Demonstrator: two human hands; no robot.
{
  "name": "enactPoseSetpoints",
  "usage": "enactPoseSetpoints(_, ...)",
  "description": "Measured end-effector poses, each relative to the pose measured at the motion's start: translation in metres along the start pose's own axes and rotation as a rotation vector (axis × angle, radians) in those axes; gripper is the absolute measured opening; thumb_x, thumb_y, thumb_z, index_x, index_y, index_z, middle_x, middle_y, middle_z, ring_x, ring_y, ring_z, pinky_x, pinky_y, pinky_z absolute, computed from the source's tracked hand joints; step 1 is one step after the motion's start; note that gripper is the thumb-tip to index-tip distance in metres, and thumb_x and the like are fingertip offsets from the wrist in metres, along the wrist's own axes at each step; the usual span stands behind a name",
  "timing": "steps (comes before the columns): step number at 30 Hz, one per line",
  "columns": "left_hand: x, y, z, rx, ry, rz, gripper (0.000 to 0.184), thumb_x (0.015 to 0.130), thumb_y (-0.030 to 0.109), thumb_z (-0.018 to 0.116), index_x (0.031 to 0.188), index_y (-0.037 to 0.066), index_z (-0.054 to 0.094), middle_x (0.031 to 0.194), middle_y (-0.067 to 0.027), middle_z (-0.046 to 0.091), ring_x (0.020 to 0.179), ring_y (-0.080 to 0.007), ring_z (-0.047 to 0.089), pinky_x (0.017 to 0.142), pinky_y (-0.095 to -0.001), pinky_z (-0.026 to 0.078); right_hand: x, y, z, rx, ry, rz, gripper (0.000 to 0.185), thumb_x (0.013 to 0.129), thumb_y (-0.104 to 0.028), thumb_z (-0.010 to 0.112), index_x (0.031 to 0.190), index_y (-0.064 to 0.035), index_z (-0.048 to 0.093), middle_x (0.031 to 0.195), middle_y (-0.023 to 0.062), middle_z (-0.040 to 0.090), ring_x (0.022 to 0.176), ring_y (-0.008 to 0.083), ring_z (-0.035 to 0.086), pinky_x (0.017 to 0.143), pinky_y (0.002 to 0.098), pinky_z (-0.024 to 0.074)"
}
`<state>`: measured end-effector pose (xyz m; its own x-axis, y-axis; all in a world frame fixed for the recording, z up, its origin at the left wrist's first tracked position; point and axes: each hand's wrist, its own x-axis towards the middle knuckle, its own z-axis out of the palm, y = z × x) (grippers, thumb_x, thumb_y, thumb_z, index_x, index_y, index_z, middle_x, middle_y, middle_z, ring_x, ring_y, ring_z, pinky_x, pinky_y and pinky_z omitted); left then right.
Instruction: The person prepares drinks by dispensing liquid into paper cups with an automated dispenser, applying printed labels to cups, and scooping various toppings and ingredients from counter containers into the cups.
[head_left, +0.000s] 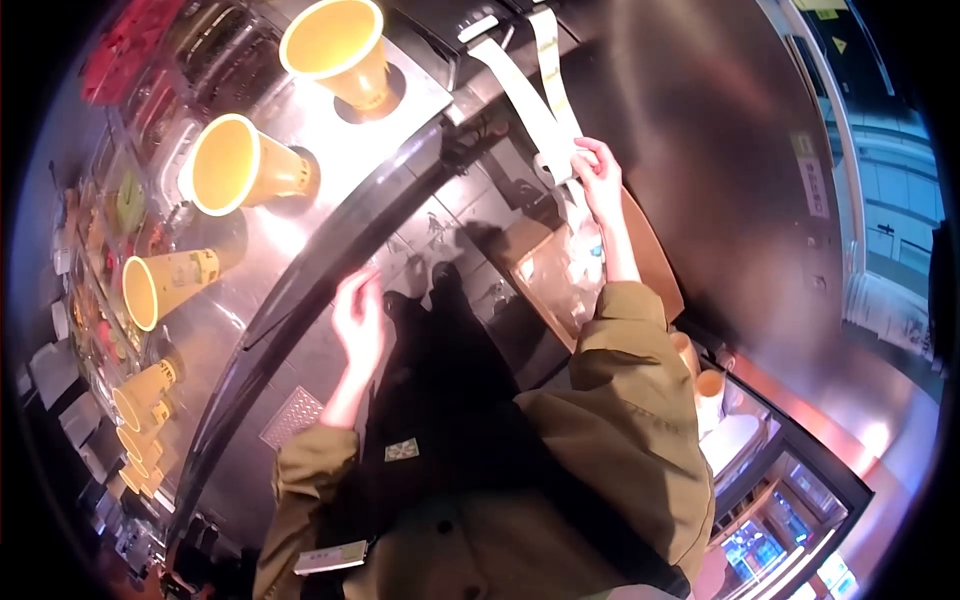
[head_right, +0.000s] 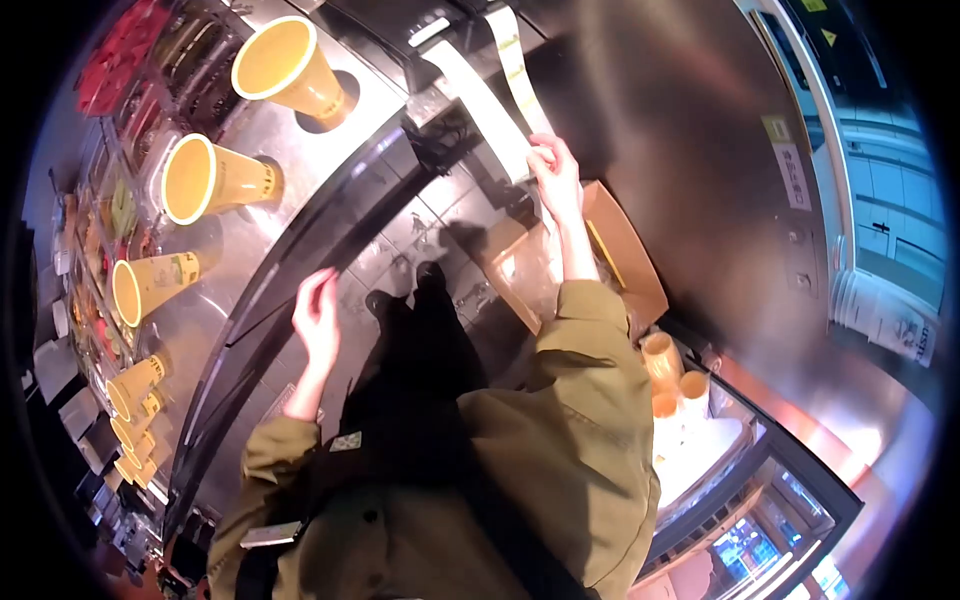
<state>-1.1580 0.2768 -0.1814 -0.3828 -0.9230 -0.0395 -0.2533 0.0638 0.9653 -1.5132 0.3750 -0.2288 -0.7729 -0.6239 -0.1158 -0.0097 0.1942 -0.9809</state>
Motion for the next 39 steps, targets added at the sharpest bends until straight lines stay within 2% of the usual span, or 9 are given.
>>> enactPoseSetpoints(4,0.037,0.004,0.099,0.001,-0.451,-0.04,0.016,0.086,0.008,0.051,0.096,-0.002,0.058,0.085,-0.0048,0.058,0.081,-0.0102,0.054,0.076,-0.0218,0.042,-0.032,-0.023,-0.023,0.141,-0.065,0.04,0.02,0.079,0.001,0.056,0.099,-0.0016,0.052,0.082,0.0033,0.059,0.073,0.0056,0.051,0.063,0.0179,0.0405)
enactPoseSetpoints(5,0.046,0.019,0.13,-0.38,-0.471,-0.254,0.02,0.087,0.015,0.05,0.094,-0.002,0.058,0.085,-0.0038,0.059,0.081,-0.0087,0.053,0.077,-0.0213,0.041,-0.034,-0.024,-0.027,0.166,-0.094,0.042,0.019,0.079,0.002,0.056,0.098,-0.0013,0.051,0.083,0.0036,0.059,0.075,0.0063,0.052,0.065,0.0183,0.0414)
enactPoseSetpoints(8,0.077,0.039,0.196,-0.719,-0.69,-0.638,0.041,0.088,0.033,0.049,0.109,-0.002,0.051,0.103,-0.0098,0.057,0.094,-0.0151,0.054,0.082,-0.0275,0.043,-0.034,-0.043,-0.03,0.161,-0.187,0.025,0.019,0.079,0.002,0.056,0.097,-0.0002,0.051,0.083,0.004,0.059,0.08,0.0082,0.054,0.069,0.0196,0.0432)
enactPoseSetpoints(13,0.084,0.067,0.228,-0.95,-0.653,-0.581,0.027,0.091,0.021,0.04,0.106,0.001,0.05,0.099,-0.0078,0.058,0.091,-0.0161,0.057,0.082,-0.0307,0.046,-0.016,-0.078,-0.042,0.126,-0.384,0.061,0.031,0.078,-0.002,0.059,0.108,0.0005,0.055,0.088,0.0061,0.059,0.08,0.0096,0.056,0.073,0.0229,0.0448)
enactPoseSetpoints(17,0.093,0.088,0.224,-0.925,-0.561,-0.773,0.025,0.091,0.019,0.037,0.103,0.001,0.051,0.095,-0.0081,0.059,0.084,-0.0156,0.059,0.078,-0.0278,0.047,0.009,-0.088,-0.043,-0.328,-0.346,-0.457,0.017,0.072,-0.008,0.066,0.088,-0.0039,0.064,0.079,0.0056,0.055,0.074,0.0171,0.056,0.068,0.026,0.045)
enactPoseSetpoints(21,0.101,0.101,0.222,-1.06,-0.607,-0.792,0.026,0.091,0.018,0.038,0.104,0.0,0.051,0.093,-0.0074,0.06,0.084,-0.0151,0.058,0.08,-0.0285,0.047,0.025,-0.109,-0.048,-0.49,-0.386,-0.779,0.014,0.07,-0.009,0.066,0.079,-0.0027,0.058,0.084,0.0076,0.052,0.072,0.0215,0.055,0.063,0.0294,0.046)
enactPoseSetpoints(29,0.106,0.113,0.226,-0.987,-0.535,-0.792,0.026,0.09,0.019,0.042,0.104,-0.001,0.052,0.097,-0.0092,0.059,0.086,-0.0155,0.057,0.078,-0.0276,0.047,0.047,-0.144,-0.04,-0.77,-0.666,-0.726,0.021,0.068,-0.012,0.066,0.073,-0.0058,0.046,0.072,0.0078,0.047,0.07,0.0266,0.05,0.063,0.0356,0.0424)
enactPoseSetpoints(36,0.089,0.096,0.236,-1.205,-0.549,-0.784,0.025,0.089,0.013,0.044,0.107,-0.002,0.051,0.106,-0.0096,0.056,0.099,-0.0184,0.053,0.091,-0.0289,0.04,0.039,-0.125,-0.046,-0.908,-0.556,-1.12,0.015,0.065,-0.008,0.059,0.075,-0.0052,0.049,0.077,0.0088,0.048,0.073,0.0249,0.051,0.065,0.0336,0.0414)
enactPoseSetpoints(39,0.084,0.089,0.236,-1.467,-0.733,-0.474,0.024,0.086,0.013,0.048,0.104,-0.001,0.054,0.104,-0.0095,0.058,0.099,-0.0186,0.053,0.09,-0.0285,0.039,0.029,-0.148,-0.048,-0.908,-0.549,-1.132,0.016,0.065,-0.006,0.059,0.078,-0.0049,0.051,0.081,0.01,0.051,0.075,0.0255,0.052,0.067,0.0347,0.0417)
